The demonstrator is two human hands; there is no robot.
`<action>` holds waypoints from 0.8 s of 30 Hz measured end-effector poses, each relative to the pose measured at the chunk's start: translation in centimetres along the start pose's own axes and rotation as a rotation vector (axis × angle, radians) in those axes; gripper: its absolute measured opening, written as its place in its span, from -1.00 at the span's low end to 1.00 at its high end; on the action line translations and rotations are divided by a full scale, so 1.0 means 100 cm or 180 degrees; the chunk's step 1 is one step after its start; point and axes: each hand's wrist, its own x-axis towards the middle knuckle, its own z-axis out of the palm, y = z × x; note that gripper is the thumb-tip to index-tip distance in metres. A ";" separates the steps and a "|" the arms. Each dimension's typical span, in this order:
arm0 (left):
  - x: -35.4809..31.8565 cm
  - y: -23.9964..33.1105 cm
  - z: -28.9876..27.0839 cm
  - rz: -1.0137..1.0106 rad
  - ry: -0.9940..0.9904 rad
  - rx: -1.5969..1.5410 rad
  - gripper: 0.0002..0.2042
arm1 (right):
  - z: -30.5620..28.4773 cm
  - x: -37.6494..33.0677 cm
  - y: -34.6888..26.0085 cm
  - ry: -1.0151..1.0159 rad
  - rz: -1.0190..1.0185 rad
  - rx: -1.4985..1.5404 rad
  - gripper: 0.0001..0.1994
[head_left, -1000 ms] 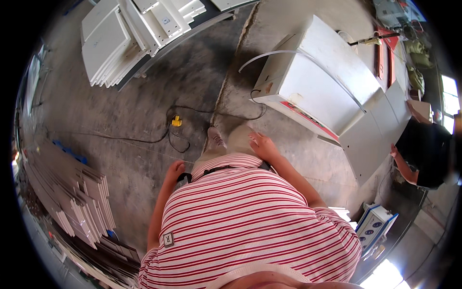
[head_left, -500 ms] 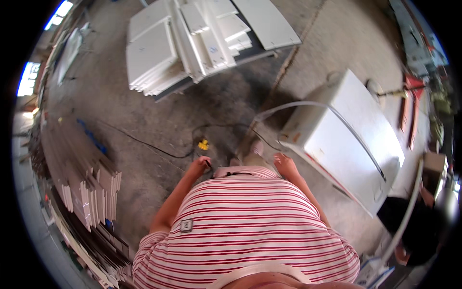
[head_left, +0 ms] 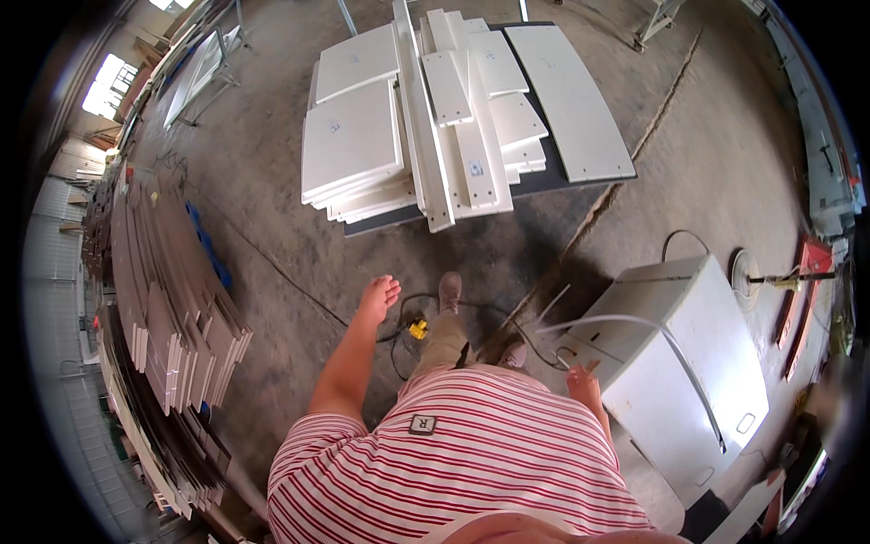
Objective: The person repeatedly picks up white panels from a pile, places them on a stack, and applies a white strip to the edge. The person continues this process for multiple panels, stacking them in a pile.
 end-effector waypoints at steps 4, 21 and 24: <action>0.088 0.063 -0.014 0.0184 0.0553 -0.0473 -0.72 | 0.010 0.020 -0.033 -0.0088 0.0273 -0.0110 -0.87; 0.372 0.220 -0.231 0.0827 0.1951 0.1285 -0.38 | 0.065 0.340 -0.366 -0.0983 -0.0983 -0.0061 -0.74; 0.365 0.242 -0.209 0.0735 0.1918 0.1330 -0.31 | 0.144 0.437 -0.450 -0.0866 -0.1994 -0.0027 -0.57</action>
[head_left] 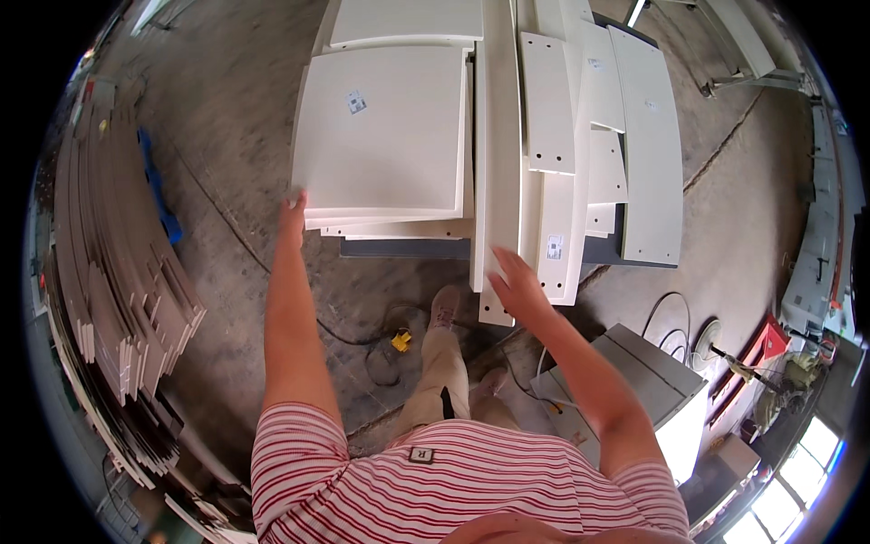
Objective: The person repeatedly picks up white panels from a pile, places them on a stack, and applies a white strip to the edge. The person continues this process for multiple panels, stacking them in a pile.
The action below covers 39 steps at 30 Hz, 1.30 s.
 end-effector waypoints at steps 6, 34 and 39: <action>-0.015 0.029 -0.019 -0.0434 -0.0624 -0.0824 -0.36 | 0.055 0.154 0.004 -0.0169 0.1507 -0.0027 -0.49; -0.266 -0.026 -0.076 -0.0154 -0.0282 -0.1067 -0.27 | 0.044 -0.034 -0.006 0.0355 0.2016 0.0506 -0.33; -0.336 0.000 -0.031 -0.0349 -0.0607 -0.0646 -0.23 | -0.007 -0.193 0.013 0.1032 0.2378 0.0991 -0.50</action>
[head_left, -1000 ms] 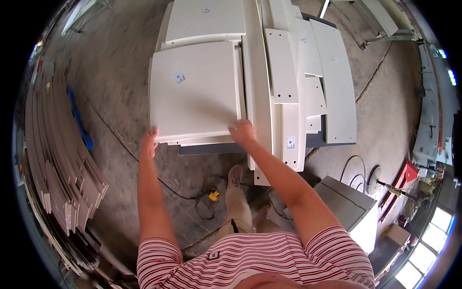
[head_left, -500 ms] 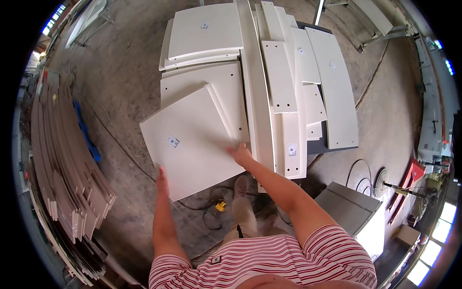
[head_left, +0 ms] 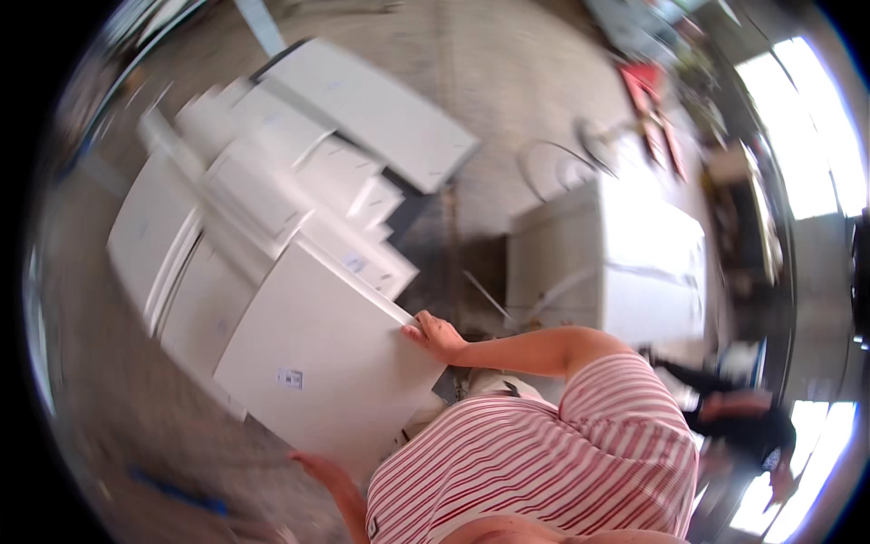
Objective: The person repeatedly picks up white panels from a pile, places them on a stack, and applies a white strip to the edge. The person continues this process for multiple panels, stacking them in a pile.
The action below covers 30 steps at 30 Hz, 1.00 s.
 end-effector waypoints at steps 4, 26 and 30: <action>-0.103 0.056 0.099 0.0460 -0.0931 0.0373 -0.30 | -0.077 -0.091 0.090 0.1215 0.0602 0.0456 -0.58; -0.474 -0.127 0.489 0.1015 -0.5220 0.2869 -0.63 | -0.364 -0.374 0.541 0.3152 0.1645 -0.0627 -0.61; -0.446 -0.133 0.459 0.2531 -0.4988 0.2575 -0.50 | -0.359 -0.354 0.556 0.3748 0.0808 0.0685 -0.64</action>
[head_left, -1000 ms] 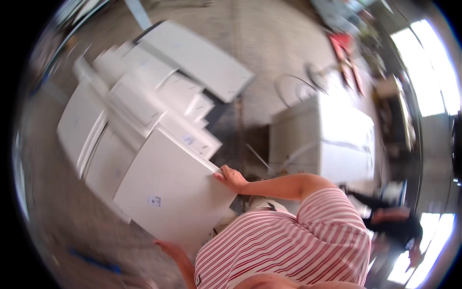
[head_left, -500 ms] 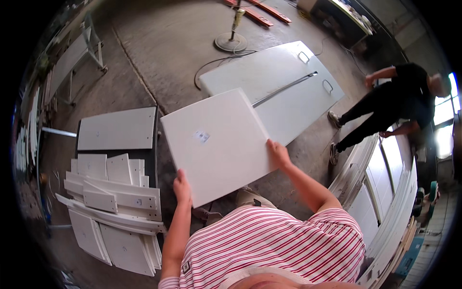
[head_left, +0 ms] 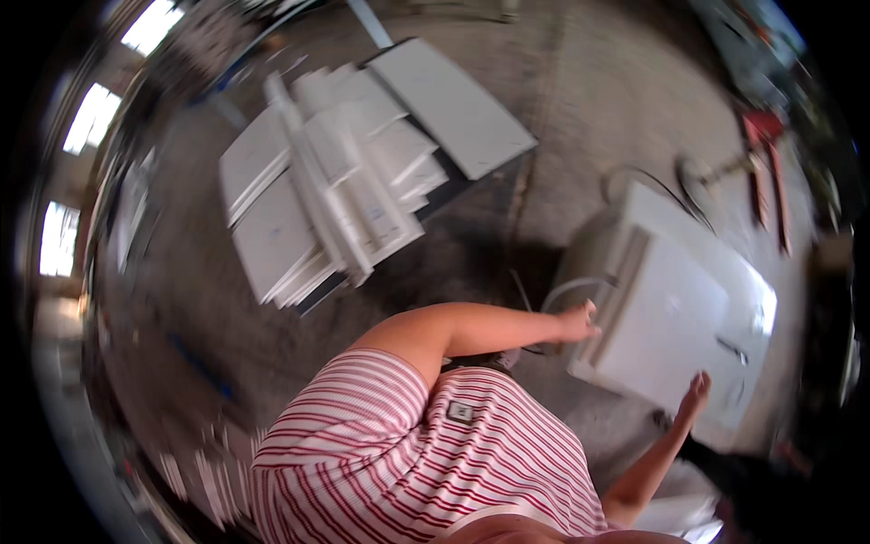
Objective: The person repeatedly picks up white panels from a pile, places them on a stack, and applies a white strip to the edge. The person continues this process for multiple panels, stacking them in a pile.
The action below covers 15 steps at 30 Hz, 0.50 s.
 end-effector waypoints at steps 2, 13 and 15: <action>-0.046 -0.023 -0.039 -0.0295 -0.0229 -0.1422 -0.53 | 0.049 -0.016 -0.014 -0.0190 -0.0090 0.0850 -0.67; -0.372 -0.386 -0.314 -0.1116 0.5164 -0.4498 -0.68 | 0.286 -0.169 -0.244 -0.2787 0.0169 0.0148 -0.82; -0.415 -0.437 -0.350 -0.0971 0.5842 -0.4471 -0.66 | 0.324 -0.193 -0.293 -0.3172 -0.0005 -0.0172 -0.82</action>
